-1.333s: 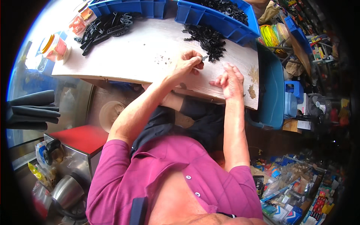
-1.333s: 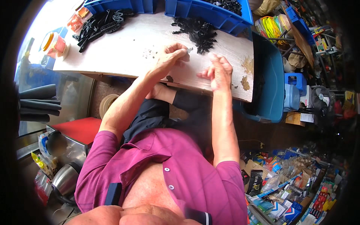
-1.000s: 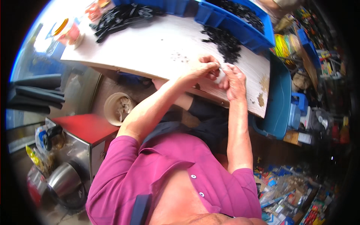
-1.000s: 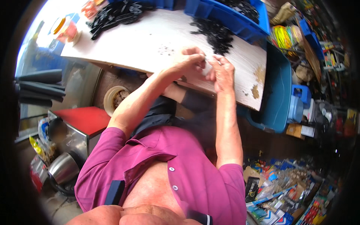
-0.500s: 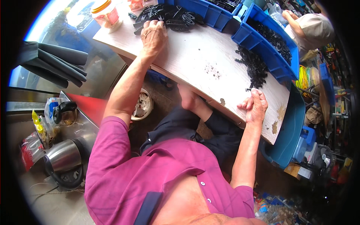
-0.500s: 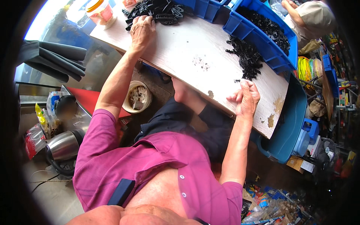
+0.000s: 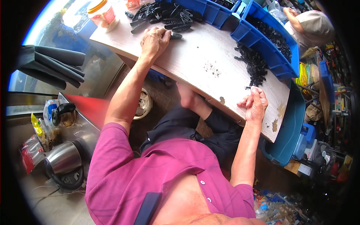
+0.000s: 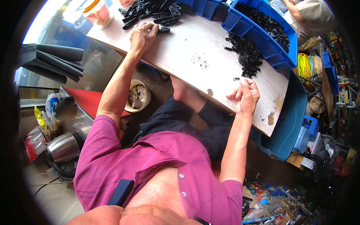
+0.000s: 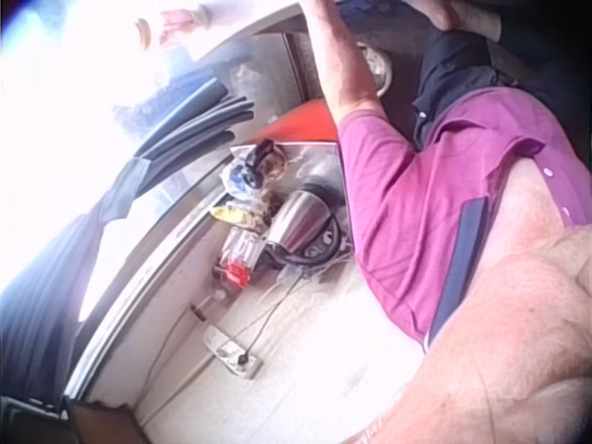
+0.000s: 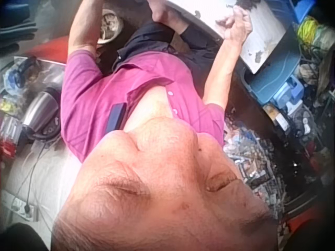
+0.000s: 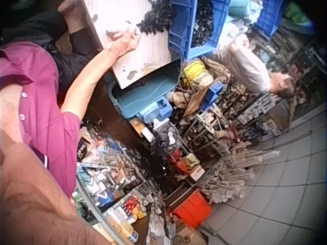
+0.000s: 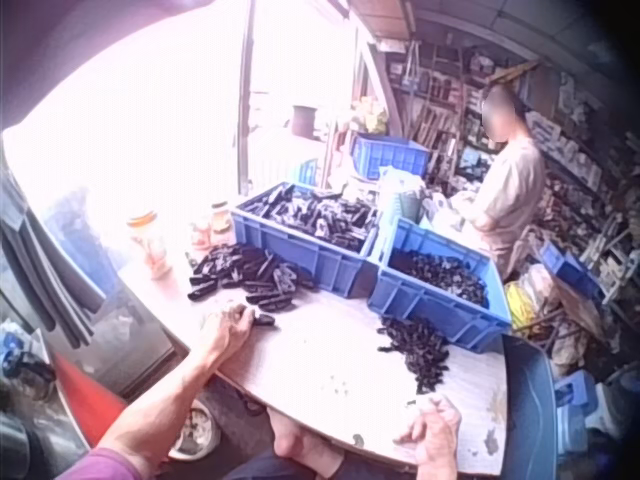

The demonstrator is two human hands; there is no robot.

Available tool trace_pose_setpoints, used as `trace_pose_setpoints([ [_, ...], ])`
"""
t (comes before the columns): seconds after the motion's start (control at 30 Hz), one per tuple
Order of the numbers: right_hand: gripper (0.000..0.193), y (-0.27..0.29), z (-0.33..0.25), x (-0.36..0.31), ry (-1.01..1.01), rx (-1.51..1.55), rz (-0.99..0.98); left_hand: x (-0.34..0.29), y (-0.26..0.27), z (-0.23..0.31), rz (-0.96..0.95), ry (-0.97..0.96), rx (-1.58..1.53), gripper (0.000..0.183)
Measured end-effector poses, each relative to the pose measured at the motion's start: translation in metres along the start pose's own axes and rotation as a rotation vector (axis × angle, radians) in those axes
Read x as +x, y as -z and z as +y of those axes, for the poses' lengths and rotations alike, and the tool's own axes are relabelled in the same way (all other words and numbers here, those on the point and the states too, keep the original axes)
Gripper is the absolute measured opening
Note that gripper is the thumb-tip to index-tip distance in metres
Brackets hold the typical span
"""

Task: The person assembles small black plastic parts by taking components from the table and fitting them together by hand.

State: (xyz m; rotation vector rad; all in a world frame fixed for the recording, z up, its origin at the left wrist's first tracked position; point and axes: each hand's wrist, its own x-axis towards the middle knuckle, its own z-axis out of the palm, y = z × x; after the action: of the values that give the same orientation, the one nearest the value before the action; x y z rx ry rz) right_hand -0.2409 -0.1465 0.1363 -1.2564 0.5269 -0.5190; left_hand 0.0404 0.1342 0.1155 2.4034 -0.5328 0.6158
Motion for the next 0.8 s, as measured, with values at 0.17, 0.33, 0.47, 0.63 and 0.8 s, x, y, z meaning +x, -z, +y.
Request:
trace_pose_setpoints([
  [0.17, 0.013, 0.002, 0.004, -0.001, 0.026, 0.007, -0.023, -0.03, 0.007, 0.023, -0.073, -0.25, 0.026, 0.023],
  [0.33, 0.013, -0.007, -0.003, -0.004, 0.012, 0.031, 0.056, -0.04, 0.013, 0.036, -0.075, -0.213, -0.077, 0.021],
  [0.47, 0.012, -0.003, -0.001, -0.002, 0.021, 0.037, 0.058, -0.052, 0.016, 0.063, -0.197, 0.027, -0.341, 0.021],
  [0.63, 0.01, -0.019, 0.001, -0.001, 0.035, 0.21, 0.025, -0.075, -0.003, 0.093, -0.299, 0.236, -0.883, 0.024],
  [0.8, 0.014, -0.04, -0.001, -0.002, 0.04, 0.28, -0.014, -0.095, -0.001, 0.158, -0.703, 0.509, -1.489, 0.03],
])
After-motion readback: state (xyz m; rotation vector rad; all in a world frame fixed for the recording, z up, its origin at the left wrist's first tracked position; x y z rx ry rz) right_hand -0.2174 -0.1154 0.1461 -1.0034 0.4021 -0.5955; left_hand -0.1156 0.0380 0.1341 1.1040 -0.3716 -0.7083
